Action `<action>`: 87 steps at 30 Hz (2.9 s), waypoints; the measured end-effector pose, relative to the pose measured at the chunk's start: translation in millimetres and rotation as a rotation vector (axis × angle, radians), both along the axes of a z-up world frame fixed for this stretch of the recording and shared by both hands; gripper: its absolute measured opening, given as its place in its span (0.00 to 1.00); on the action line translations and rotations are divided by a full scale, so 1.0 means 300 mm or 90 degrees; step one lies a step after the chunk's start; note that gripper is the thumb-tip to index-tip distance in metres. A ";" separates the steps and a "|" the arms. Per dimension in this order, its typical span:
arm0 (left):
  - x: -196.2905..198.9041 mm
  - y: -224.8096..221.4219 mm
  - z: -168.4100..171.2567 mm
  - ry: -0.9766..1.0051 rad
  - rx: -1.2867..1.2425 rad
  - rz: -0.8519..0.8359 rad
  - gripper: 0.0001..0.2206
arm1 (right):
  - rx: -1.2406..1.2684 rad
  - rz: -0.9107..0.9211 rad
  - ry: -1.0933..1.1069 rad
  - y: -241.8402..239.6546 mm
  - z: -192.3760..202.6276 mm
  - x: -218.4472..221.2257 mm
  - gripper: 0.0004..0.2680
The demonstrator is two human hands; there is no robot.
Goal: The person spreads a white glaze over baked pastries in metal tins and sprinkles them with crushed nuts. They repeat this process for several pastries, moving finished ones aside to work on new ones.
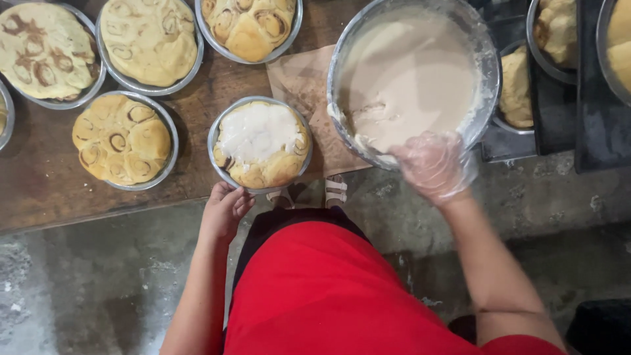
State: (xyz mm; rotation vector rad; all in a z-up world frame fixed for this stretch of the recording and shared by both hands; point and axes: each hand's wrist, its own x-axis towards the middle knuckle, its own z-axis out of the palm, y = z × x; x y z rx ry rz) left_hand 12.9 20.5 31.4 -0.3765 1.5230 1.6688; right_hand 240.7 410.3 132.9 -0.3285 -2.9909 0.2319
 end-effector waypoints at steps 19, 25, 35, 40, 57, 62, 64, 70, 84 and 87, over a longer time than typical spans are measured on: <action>-0.006 -0.010 0.006 0.005 -0.004 0.009 0.10 | -0.237 -0.204 -0.059 0.152 -0.107 0.065 0.09; -0.010 -0.016 -0.009 -0.001 0.007 0.019 0.10 | 0.014 -0.151 -0.150 0.007 -0.058 0.051 0.07; -0.007 -0.017 -0.013 0.002 -0.009 0.030 0.10 | -0.429 -0.430 -0.097 -0.093 -0.223 -0.210 0.10; -0.014 -0.016 -0.012 0.004 0.001 0.033 0.10 | -0.485 -0.420 0.193 -0.040 -0.269 -0.204 0.09; 0.016 0.019 0.019 0.025 -0.006 0.007 0.13 | -0.718 -0.296 0.064 -0.014 -0.373 -0.045 0.10; 0.027 0.061 0.046 0.083 -0.028 -0.008 0.15 | -0.728 -0.171 0.115 -0.056 -0.210 -0.131 0.09; 0.036 0.073 0.047 0.104 -0.010 -0.003 0.16 | -0.652 -0.117 0.129 -0.161 -0.117 -0.244 0.08; 0.051 0.101 -0.008 0.140 0.075 0.009 0.15 | -0.006 0.182 0.250 -0.427 0.059 -0.351 0.06; 0.008 0.129 0.063 0.184 0.023 -0.067 0.15 | -0.029 0.281 0.242 -0.484 0.183 -0.448 0.05; -0.013 0.116 0.060 0.166 0.075 -0.068 0.14 | -0.017 0.162 0.221 -0.433 0.166 -0.446 0.03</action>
